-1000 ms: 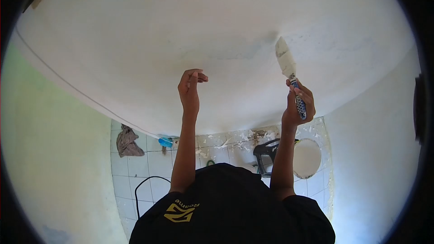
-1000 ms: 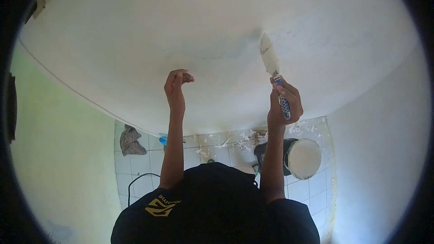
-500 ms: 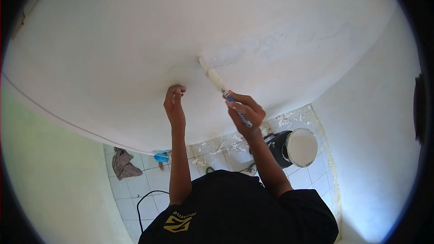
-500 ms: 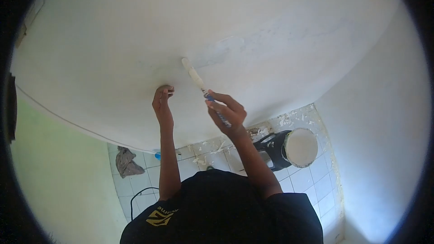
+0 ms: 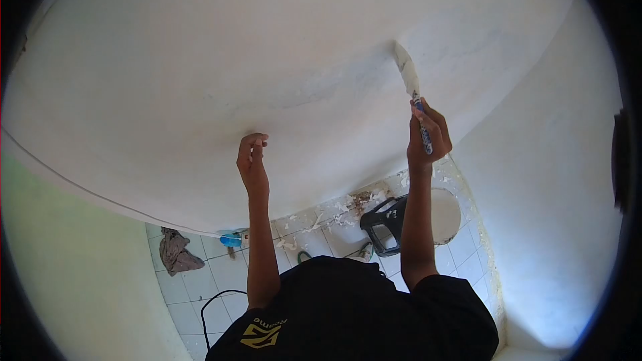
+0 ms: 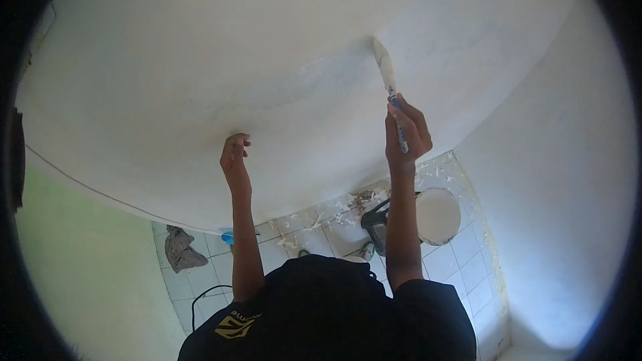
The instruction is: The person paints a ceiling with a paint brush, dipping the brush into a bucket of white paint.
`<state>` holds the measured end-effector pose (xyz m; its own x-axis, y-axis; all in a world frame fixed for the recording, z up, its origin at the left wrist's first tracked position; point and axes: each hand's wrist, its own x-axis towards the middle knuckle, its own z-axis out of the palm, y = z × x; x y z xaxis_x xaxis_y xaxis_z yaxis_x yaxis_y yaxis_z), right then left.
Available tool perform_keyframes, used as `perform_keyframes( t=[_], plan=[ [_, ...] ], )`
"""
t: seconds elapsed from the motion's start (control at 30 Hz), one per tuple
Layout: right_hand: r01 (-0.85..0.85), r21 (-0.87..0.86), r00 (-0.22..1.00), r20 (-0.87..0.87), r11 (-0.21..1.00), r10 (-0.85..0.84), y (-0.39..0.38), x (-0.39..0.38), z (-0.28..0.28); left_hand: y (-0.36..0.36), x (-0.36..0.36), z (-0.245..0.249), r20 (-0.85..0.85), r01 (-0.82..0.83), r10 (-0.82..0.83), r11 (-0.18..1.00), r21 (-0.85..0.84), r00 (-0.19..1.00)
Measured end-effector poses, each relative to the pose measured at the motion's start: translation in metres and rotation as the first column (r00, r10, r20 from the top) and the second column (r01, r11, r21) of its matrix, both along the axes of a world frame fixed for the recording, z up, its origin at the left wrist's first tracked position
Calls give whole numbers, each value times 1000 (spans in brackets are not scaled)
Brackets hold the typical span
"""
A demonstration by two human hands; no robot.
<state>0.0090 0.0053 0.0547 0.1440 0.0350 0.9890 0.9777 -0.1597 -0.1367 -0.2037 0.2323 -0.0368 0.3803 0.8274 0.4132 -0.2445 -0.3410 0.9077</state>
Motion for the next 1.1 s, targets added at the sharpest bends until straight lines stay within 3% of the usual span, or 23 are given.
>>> perform_keyframes(
  t=[0.1,0.3,0.57,0.67,0.77,0.87,0.9,1.03,1.1],
  plan=[
    [-12,106,999,-34,994,16,6,3,-13,1,-1,-4,2,-3,3,1000,-4,1000],
    [6,115,999,33,993,-10,-3,21,3,-1,-15,-7,-16,-25,24,1000,-18,1000],
    [-311,-112,941,-177,944,289,27,-36,-30,-4,-2,-13,-4,33,-34,997,-75,999],
    [-316,11,941,-123,949,315,15,-27,-28,-4,-1,-14,-24,51,-53,997,-58,998],
    [-75,149,976,-194,986,104,1,-6,-5,-6,-6,-15,-36,51,-53,997,-53,998],
    [-72,159,979,-178,985,101,7,17,-6,-6,-7,-15,-15,67,-68,996,-61,998],
    [-153,160,932,-305,975,196,14,9,-12,-7,-8,-14,-24,68,-70,994,-88,997],
    [-324,-52,918,-258,945,300,24,-28,-30,-7,-10,-14,-17,83,-85,991,-103,996],
    [-319,-51,912,-288,946,292,18,-34,-33,-6,-13,-15,-17,81,-83,992,-99,996]
  ],
)
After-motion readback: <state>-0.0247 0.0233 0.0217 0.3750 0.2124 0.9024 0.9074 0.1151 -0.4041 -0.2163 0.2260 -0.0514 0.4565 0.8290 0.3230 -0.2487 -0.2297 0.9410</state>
